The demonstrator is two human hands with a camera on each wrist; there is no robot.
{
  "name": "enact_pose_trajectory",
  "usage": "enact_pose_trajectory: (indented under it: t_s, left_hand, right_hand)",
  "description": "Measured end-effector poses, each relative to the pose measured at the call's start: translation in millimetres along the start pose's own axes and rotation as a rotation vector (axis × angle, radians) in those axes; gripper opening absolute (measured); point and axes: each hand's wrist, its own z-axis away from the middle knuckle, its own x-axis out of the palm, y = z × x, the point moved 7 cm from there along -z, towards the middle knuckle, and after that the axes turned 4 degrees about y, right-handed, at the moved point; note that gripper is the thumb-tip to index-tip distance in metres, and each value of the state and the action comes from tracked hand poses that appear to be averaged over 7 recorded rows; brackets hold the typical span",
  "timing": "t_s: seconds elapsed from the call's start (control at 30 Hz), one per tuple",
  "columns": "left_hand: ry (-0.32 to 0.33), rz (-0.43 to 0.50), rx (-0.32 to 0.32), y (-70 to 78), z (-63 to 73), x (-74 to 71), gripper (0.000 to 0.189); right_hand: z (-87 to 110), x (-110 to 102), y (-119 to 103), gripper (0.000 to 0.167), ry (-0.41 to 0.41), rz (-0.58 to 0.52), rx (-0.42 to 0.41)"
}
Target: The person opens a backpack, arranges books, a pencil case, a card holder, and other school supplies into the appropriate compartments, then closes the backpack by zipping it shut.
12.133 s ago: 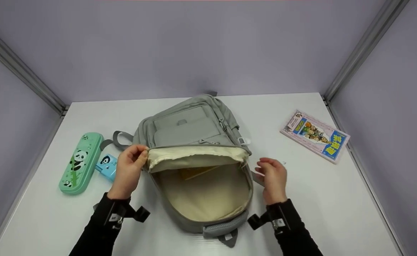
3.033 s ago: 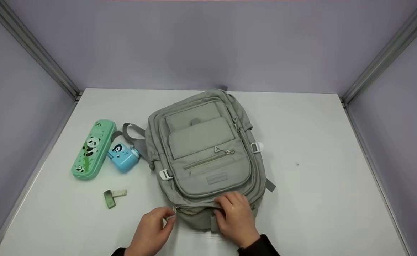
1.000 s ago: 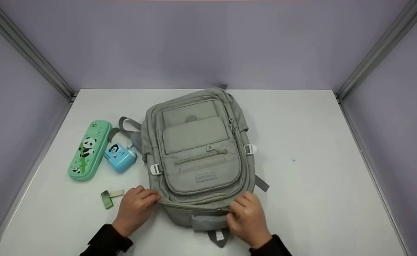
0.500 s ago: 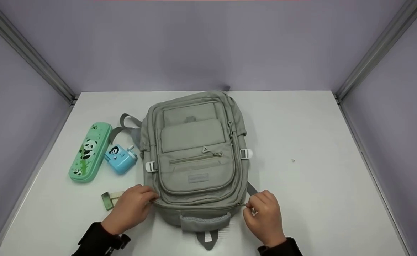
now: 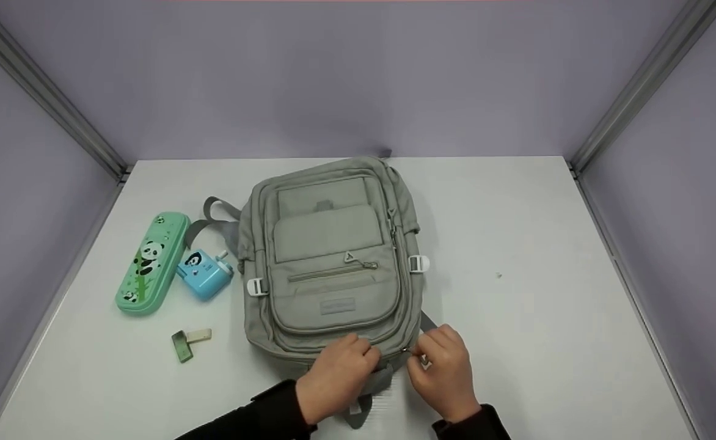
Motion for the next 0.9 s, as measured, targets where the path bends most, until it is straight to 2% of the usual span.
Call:
enact_pose_trajectory:
  t_s: [0.2,0.33,0.4,0.53,0.67,0.8,0.9]
  left_hand:
    - [0.118,-0.031,-0.056,0.3,1.0,-3.8,0.008]
    - [0.227,-0.051,-0.049,-1.1,5.7,-10.1,0.009]
    - [0.262,-0.047,-0.040,-2.5,8.6,-13.0,0.009]
    - [0.284,-0.045,-0.011,-5.9,17.5,-19.4,0.009]
    - [0.288,-0.059,0.012,-10.9,32.6,-27.1,0.012]
    - [0.288,-0.007,0.014,-18.4,48.3,-32.6,0.012]
    - [0.329,0.024,0.018,-23.1,58.1,-36.1,0.012]
  right_hand:
    - [0.5,1,5,0.033,-0.002,0.022,0.011]
    - [0.5,-1,12,0.034,-0.018,0.038,0.023]
    - [0.5,-1,17,0.034,-0.018,0.033,0.025]
    - [-0.6,-2,27,0.036,-0.006,0.030,0.035]
    - [-4.1,0,41,0.036,-0.001,0.036,0.052]
    - [-10.0,2,64,0.033,-0.011,0.067,0.075]
    - [-16.1,5,84,0.030,-0.032,0.097,0.106]
